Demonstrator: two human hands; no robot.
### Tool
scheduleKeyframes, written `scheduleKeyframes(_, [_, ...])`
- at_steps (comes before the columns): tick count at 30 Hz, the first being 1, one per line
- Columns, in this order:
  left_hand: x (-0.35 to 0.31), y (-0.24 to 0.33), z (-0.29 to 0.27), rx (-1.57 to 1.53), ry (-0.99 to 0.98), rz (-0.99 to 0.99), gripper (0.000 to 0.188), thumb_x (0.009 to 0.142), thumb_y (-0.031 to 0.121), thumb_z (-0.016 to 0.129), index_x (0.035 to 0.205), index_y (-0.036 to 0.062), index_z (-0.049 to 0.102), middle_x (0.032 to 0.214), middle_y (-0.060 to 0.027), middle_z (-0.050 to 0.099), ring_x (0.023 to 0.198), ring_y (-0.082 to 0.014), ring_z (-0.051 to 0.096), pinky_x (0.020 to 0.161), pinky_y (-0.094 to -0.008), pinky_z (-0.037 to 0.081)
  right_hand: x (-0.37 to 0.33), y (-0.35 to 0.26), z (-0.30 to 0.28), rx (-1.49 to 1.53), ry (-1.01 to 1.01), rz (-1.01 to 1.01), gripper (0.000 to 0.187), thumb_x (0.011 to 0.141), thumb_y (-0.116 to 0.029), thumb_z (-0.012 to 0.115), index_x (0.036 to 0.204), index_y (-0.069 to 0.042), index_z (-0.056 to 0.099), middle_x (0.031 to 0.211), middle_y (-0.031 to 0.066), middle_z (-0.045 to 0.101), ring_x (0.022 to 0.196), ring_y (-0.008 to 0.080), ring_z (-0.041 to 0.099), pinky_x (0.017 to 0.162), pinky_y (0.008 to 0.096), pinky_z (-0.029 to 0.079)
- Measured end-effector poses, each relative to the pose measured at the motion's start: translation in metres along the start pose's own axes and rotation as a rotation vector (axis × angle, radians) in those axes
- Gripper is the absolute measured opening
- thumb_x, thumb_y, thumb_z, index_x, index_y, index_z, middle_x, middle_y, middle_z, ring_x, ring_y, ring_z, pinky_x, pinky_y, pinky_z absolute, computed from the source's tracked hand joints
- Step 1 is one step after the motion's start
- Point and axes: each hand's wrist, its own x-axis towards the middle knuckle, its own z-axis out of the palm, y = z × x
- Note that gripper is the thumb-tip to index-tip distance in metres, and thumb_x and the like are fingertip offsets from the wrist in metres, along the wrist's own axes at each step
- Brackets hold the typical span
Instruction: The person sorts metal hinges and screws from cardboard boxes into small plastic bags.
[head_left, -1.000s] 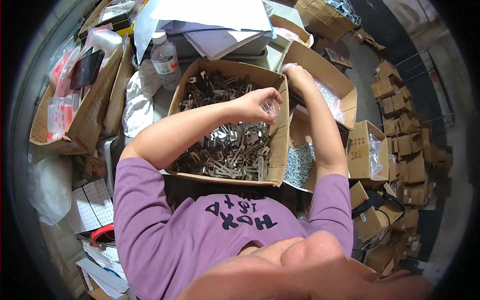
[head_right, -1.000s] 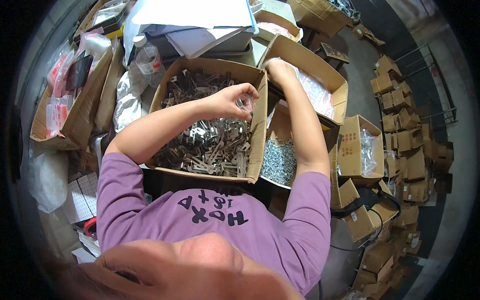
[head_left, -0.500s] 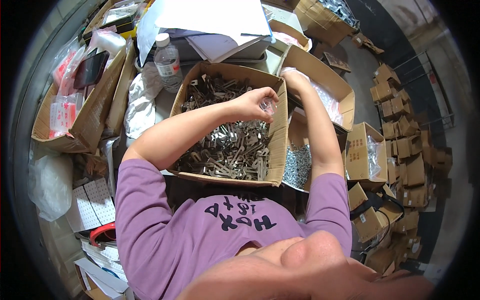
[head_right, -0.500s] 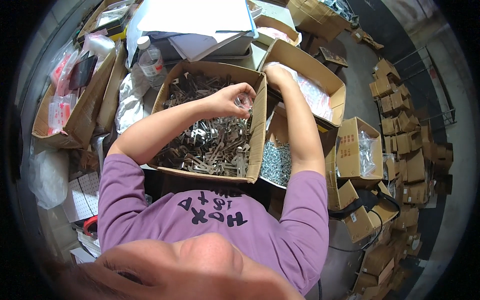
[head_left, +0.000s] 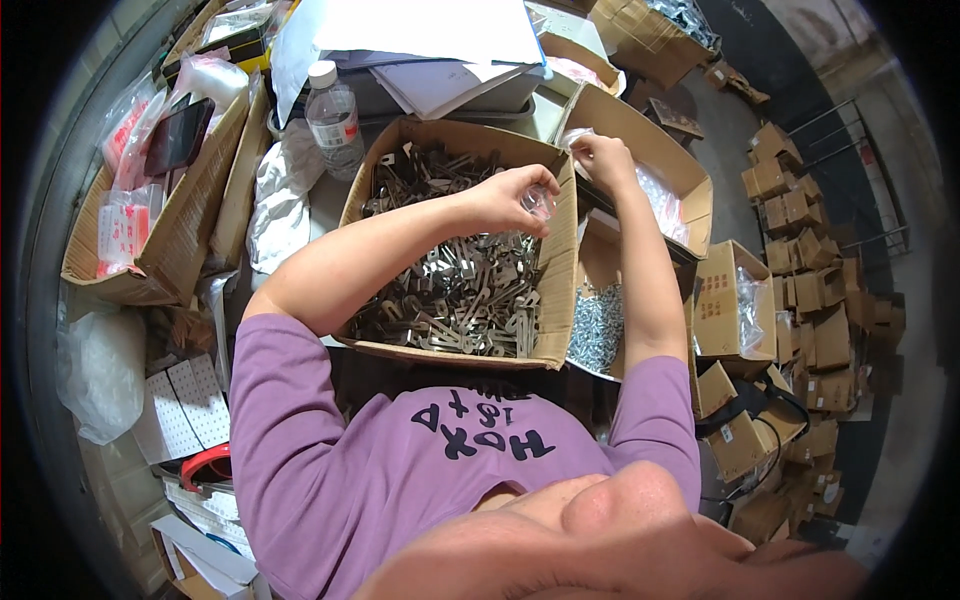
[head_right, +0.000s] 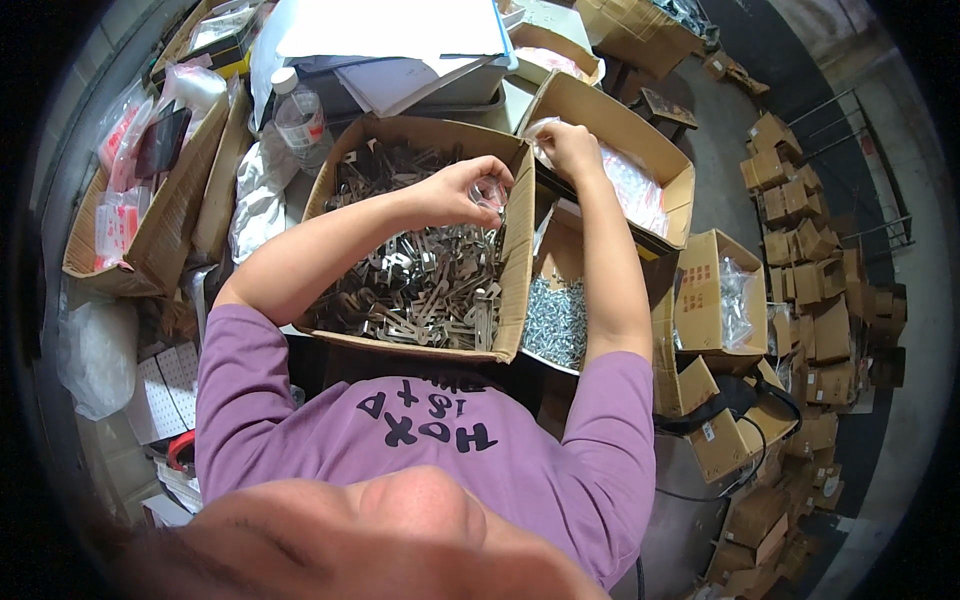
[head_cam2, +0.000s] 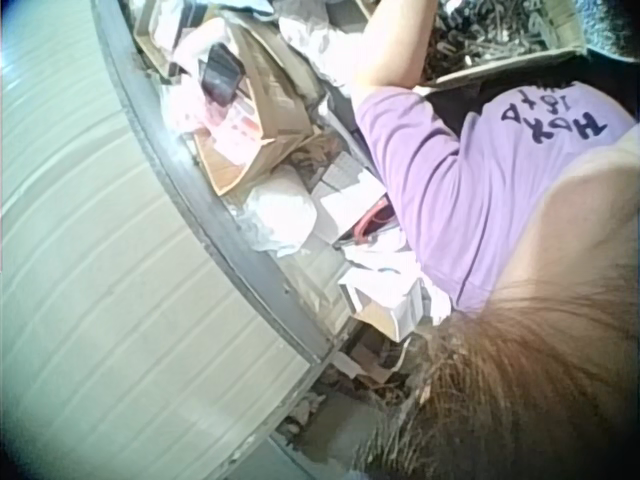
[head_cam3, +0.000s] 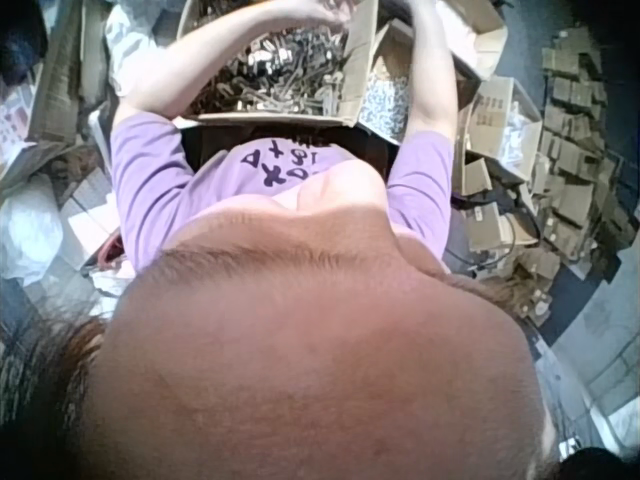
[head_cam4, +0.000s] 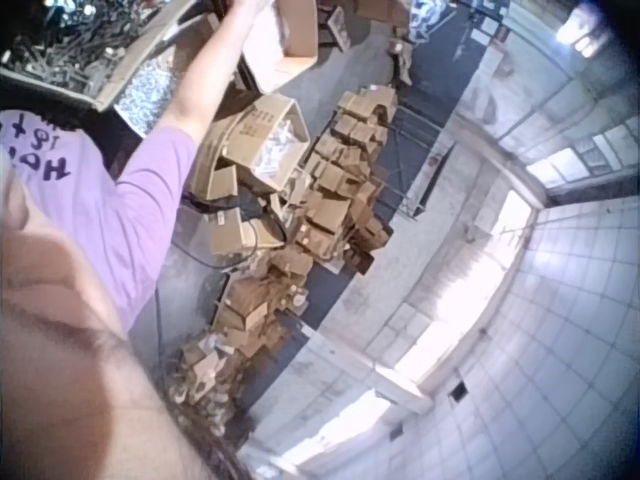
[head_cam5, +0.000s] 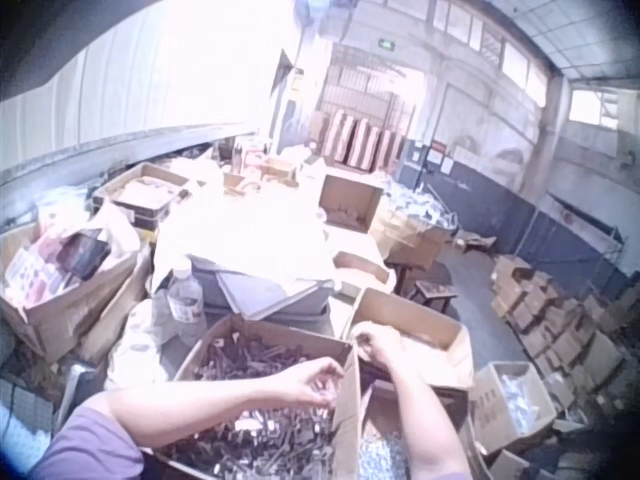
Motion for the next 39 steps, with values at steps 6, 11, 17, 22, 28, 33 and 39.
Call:
scheduleKeyframes(6, [-0.001, 0.000, -0.001, 0.000, 0.000, 0.006, 0.050, 0.069, 0.003, 0.074, 0.112, 0.0060, 0.048, 0.097, -0.0032, 0.055, 0.088, -0.0099, 0.054, 0.077, -0.0246, 0.047, -0.012, 0.005, -0.007, 0.411, 0.119, 0.151, 0.017, 0.077, -0.011, 0.070, 0.090, -0.001, 0.068, 0.073, 0.0110, 0.068, 0.057, 0.0110, 0.060, 0.057, 0.0250, 0.049])
scheduleKeyframes(11, [-0.002, 0.003, -0.001, -0.021, -0.004, -0.026, 0.052, 0.067, 0.003, 0.075, 0.112, 0.0056, 0.049, 0.097, -0.0029, 0.055, 0.088, -0.0098, 0.053, 0.077, -0.0246, 0.047, -0.025, -0.013, -0.023, 0.603, 0.192, 0.128, 0.016, 0.079, -0.010, 0.068, 0.091, 0.000, 0.068, 0.073, 0.0064, 0.067, 0.060, 0.0096, 0.060, 0.056, 0.0237, 0.048])
scheduleKeyframes(17, [-0.005, 0.011, 0.000, -0.193, -0.016, -0.080, 0.053, 0.069, 0.004, 0.076, 0.113, 0.0063, 0.048, 0.093, -0.0007, 0.053, 0.088, -0.0088, 0.053, 0.079, -0.0248, 0.047, -0.072, -0.084, -0.053, 0.941, -0.032, -0.062, 0.021, 0.083, -0.006, 0.064, 0.103, 0.002, 0.064, 0.084, 0.0032, 0.066, 0.075, 0.0068, 0.059, 0.065, 0.0199, 0.047])
scheduleKeyframes(22, [-0.007, 0.008, -0.001, -0.324, -0.080, -0.013, 0.050, 0.072, 0.003, 0.072, 0.115, 0.0061, 0.047, 0.092, 0.0004, 0.053, 0.090, -0.0087, 0.054, 0.081, -0.0253, 0.046, -0.085, -0.089, -0.060, 0.643, -0.063, -0.335, 0.016, 0.076, -0.011, 0.070, 0.091, -0.005, 0.069, 0.098, 0.0080, 0.057, 0.085, 0.0169, 0.057, 0.076, 0.0289, 0.048])
scheduleKeyframes(28, [-0.004, 0.010, -0.001, -0.180, 0.033, 0.077, 0.040, 0.082, 0.008, 0.066, 0.116, -0.0011, 0.048, 0.102, -0.0069, 0.060, 0.092, -0.0109, 0.058, 0.080, -0.0253, 0.049, -0.095, -0.090, -0.060, 0.601, 0.034, -0.214, 0.014, 0.073, -0.011, 0.072, 0.082, -0.003, 0.066, 0.101, 0.0121, 0.061, 0.080, 0.0181, 0.060, 0.069, 0.0293, 0.049])
scheduleKeyframes(33, [-0.006, 0.017, 0.001, -0.040, 0.164, 0.159, 0.019, 0.091, 0.011, 0.057, 0.099, -0.0049, 0.059, 0.088, -0.0071, 0.065, 0.083, -0.0103, 0.061, 0.075, -0.0236, 0.050, -0.100, -0.081, -0.047, 0.796, 0.039, -0.038, 0.015, 0.077, -0.010, 0.069, 0.082, 0.003, 0.064, 0.072, 0.0034, 0.063, 0.062, 0.0065, 0.055, 0.057, 0.0215, 0.045])
scheduleKeyframes(39, [-0.012, 0.026, 0.010, 0.272, 0.227, 0.174, 0.017, 0.092, 0.012, 0.055, 0.094, -0.0048, 0.060, 0.080, -0.0043, 0.064, 0.075, -0.0060, 0.057, 0.066, -0.0213, 0.048, -0.101, -0.088, -0.041, 0.820, -0.015, -0.064, 0.017, 0.079, -0.015, 0.063, 0.085, 0.001, 0.061, 0.070, 0.0015, 0.058, 0.064, 0.0064, 0.051, 0.056, 0.0226, 0.042])
